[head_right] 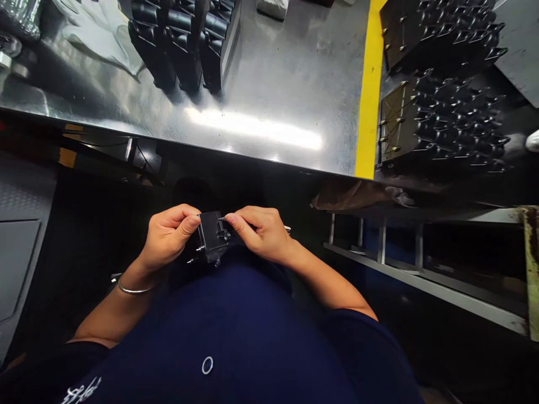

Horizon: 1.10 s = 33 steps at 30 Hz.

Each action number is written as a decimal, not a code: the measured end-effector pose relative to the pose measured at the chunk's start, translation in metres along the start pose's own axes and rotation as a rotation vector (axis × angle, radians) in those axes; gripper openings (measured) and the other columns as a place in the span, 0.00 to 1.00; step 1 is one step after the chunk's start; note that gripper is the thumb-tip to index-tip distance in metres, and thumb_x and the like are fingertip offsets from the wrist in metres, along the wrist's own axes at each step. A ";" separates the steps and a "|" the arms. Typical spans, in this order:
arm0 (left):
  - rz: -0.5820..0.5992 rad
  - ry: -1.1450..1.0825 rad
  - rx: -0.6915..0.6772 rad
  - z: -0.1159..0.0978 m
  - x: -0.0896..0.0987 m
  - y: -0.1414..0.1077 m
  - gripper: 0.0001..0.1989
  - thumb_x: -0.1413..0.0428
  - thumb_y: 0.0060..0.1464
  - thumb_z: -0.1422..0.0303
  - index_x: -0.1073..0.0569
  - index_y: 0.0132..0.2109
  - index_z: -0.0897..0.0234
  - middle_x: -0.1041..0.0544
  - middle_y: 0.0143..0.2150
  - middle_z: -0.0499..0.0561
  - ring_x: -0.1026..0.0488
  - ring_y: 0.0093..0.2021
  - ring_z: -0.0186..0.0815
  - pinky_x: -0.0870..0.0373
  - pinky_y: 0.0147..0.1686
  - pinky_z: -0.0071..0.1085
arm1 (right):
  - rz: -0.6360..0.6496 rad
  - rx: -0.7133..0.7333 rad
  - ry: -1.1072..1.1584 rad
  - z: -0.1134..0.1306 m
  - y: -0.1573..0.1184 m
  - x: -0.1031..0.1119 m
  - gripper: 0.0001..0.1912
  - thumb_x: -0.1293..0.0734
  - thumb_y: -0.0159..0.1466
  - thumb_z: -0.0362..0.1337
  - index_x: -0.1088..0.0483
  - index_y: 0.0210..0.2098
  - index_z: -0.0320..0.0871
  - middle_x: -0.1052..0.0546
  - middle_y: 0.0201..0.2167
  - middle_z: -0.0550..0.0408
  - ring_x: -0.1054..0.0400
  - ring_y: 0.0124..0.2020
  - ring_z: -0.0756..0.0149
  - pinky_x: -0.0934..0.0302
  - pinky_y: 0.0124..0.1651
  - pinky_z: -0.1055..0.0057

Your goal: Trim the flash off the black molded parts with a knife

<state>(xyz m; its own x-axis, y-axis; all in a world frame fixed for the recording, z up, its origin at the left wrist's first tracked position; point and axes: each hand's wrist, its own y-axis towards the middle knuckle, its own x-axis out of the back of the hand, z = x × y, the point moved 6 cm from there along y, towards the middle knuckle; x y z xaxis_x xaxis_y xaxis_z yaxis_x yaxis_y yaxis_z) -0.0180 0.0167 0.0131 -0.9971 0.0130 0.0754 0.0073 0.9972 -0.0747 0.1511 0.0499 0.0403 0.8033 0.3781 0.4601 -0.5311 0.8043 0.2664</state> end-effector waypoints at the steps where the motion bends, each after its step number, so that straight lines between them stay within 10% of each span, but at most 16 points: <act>1: -0.004 0.005 -0.007 -0.001 0.000 0.000 0.19 0.41 0.57 0.54 0.25 0.27 0.64 0.30 0.20 0.46 0.36 0.20 0.28 0.40 0.20 0.25 | -0.001 0.004 0.001 0.001 0.000 0.000 0.14 0.36 0.68 0.33 0.26 0.27 0.38 0.25 0.20 0.56 0.34 0.21 0.76 0.39 0.25 0.79; 17: 0.081 -0.075 0.031 0.004 -0.006 -0.003 0.20 0.41 0.56 0.54 0.26 0.26 0.66 0.32 0.19 0.46 0.38 0.19 0.27 0.41 0.19 0.24 | 0.330 0.091 0.302 0.003 0.001 -0.002 0.17 0.38 0.70 0.35 0.29 0.25 0.38 0.31 0.18 0.59 0.39 0.19 0.78 0.44 0.24 0.79; 33: 0.005 -0.001 -0.034 0.007 0.000 -0.001 0.19 0.41 0.58 0.56 0.27 0.26 0.65 0.34 0.18 0.44 0.40 0.19 0.26 0.42 0.19 0.23 | 0.123 0.215 -0.019 0.009 -0.001 0.000 0.14 0.40 0.70 0.34 0.28 0.30 0.39 0.26 0.21 0.55 0.35 0.22 0.73 0.39 0.27 0.76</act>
<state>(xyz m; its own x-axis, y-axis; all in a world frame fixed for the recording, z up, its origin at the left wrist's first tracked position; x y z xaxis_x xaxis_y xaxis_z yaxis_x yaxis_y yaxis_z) -0.0183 0.0149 0.0065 -0.9971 0.0175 0.0746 0.0145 0.9991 -0.0409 0.1494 0.0447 0.0479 0.7252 0.4562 0.5157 -0.6711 0.6359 0.3811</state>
